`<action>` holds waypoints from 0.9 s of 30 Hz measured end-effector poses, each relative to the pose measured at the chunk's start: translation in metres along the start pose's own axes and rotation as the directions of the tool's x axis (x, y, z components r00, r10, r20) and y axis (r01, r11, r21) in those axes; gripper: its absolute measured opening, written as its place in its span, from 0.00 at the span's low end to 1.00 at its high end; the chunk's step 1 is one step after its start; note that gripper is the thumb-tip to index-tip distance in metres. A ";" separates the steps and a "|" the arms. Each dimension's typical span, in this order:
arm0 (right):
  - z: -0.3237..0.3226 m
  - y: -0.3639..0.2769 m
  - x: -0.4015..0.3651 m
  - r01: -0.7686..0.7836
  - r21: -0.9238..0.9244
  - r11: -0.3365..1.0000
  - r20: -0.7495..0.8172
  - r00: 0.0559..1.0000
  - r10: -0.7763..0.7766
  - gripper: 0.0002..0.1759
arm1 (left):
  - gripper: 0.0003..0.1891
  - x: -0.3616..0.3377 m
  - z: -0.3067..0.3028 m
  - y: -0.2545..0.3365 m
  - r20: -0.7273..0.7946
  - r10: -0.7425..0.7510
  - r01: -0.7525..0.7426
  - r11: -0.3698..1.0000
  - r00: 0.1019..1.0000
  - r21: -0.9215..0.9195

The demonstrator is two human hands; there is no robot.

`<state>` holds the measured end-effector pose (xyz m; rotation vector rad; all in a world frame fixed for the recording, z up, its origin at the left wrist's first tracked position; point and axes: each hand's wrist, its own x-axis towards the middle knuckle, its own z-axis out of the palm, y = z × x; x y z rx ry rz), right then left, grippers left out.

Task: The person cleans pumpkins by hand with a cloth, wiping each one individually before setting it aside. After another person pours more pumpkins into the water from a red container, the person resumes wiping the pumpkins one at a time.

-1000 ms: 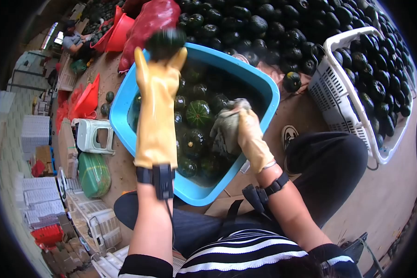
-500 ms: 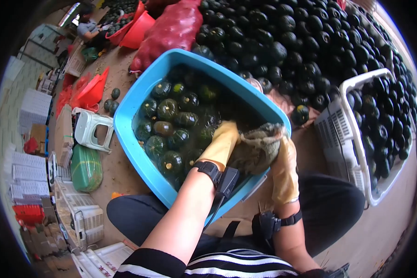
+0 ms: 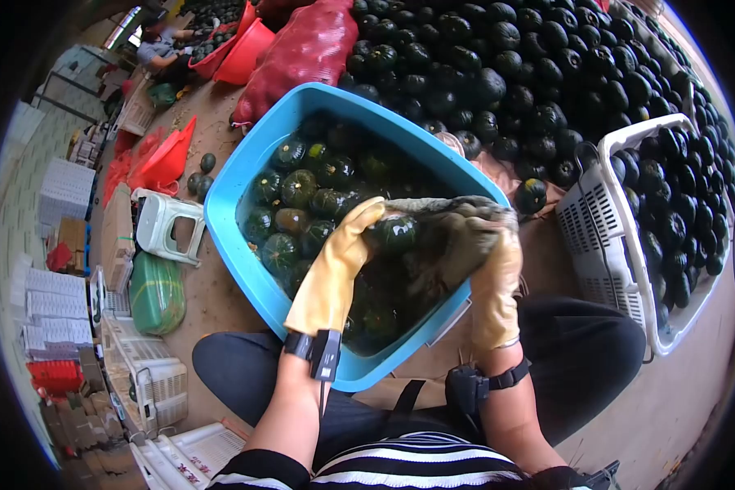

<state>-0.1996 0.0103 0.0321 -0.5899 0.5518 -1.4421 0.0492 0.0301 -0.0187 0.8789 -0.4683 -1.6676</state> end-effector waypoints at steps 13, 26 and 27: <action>0.018 0.050 -0.014 -0.456 -0.411 0.789 -0.040 0.874 0.484 0.22 | 0.19 -0.072 0.100 -0.010 -0.150 0.280 -0.253 0.951 0.948 0.178; 0.023 0.046 -0.049 -0.583 0.040 0.812 0.032 0.813 0.582 0.19 | 0.52 -0.116 0.095 -0.030 -0.058 0.508 -0.303 0.596 0.859 0.744; 0.006 0.069 -0.038 -0.536 0.055 0.843 0.205 0.832 0.515 0.15 | 0.50 -0.118 0.104 -0.022 0.006 0.537 -0.362 0.561 0.843 0.744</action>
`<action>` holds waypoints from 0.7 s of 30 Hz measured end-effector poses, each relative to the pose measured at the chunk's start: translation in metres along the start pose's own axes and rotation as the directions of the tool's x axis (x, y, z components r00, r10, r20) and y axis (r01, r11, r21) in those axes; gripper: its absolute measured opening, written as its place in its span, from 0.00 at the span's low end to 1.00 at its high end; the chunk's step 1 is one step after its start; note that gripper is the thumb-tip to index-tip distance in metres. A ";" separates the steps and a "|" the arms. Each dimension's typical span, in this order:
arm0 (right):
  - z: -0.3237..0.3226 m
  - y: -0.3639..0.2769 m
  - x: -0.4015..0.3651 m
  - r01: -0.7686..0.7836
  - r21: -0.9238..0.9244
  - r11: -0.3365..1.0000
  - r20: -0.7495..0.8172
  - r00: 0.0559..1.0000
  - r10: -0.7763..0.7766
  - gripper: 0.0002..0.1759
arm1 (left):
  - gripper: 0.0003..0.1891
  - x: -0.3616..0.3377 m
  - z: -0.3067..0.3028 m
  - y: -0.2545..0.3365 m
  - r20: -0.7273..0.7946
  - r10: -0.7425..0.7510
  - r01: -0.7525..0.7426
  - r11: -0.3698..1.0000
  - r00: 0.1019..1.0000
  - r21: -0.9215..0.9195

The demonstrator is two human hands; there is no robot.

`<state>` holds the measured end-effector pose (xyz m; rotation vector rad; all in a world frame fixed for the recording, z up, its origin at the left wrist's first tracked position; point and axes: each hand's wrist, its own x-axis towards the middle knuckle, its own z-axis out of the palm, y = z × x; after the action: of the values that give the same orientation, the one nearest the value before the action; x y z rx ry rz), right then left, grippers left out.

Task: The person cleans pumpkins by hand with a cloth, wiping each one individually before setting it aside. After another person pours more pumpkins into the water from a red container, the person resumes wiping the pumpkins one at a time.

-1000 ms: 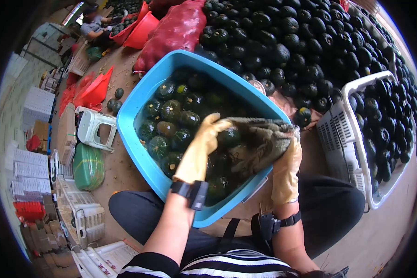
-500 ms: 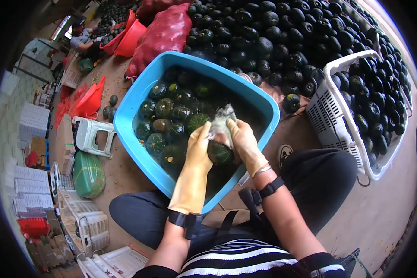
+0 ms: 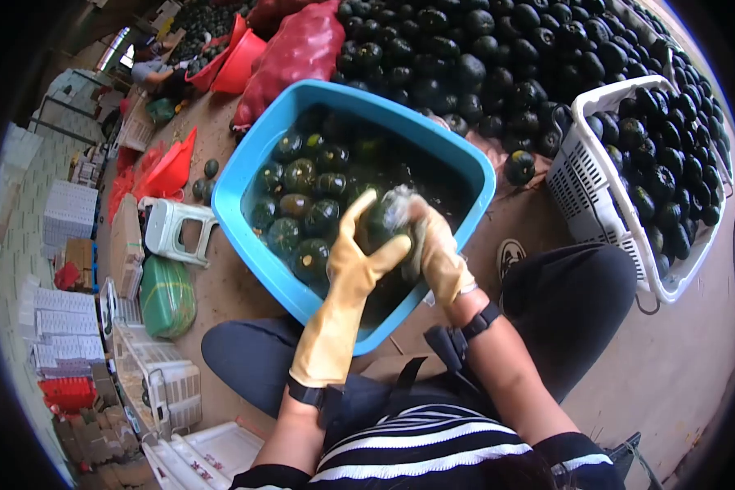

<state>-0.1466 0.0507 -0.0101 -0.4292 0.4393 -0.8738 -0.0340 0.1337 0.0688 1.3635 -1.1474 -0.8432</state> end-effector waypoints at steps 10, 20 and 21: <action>0.039 -0.002 -0.030 0.128 -0.214 0.968 -0.262 0.947 -0.183 0.30 | 0.50 0.010 -0.002 -0.039 0.019 0.076 -0.063 0.924 0.997 -0.376; 0.034 -0.008 -0.015 -0.066 0.079 0.995 -0.107 0.991 0.074 0.19 | 0.36 0.018 -0.033 0.010 -0.009 -0.458 0.455 0.886 0.889 -0.094; 0.036 -0.013 -0.016 -0.075 -0.154 0.985 -0.124 0.991 0.057 0.20 | 0.37 0.012 -0.024 0.006 0.028 -0.358 0.358 0.934 0.933 0.002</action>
<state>-0.1446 0.0624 0.0294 -0.5074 0.6328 -0.8054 -0.0086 0.1298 0.0794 1.5899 -0.9287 -1.1263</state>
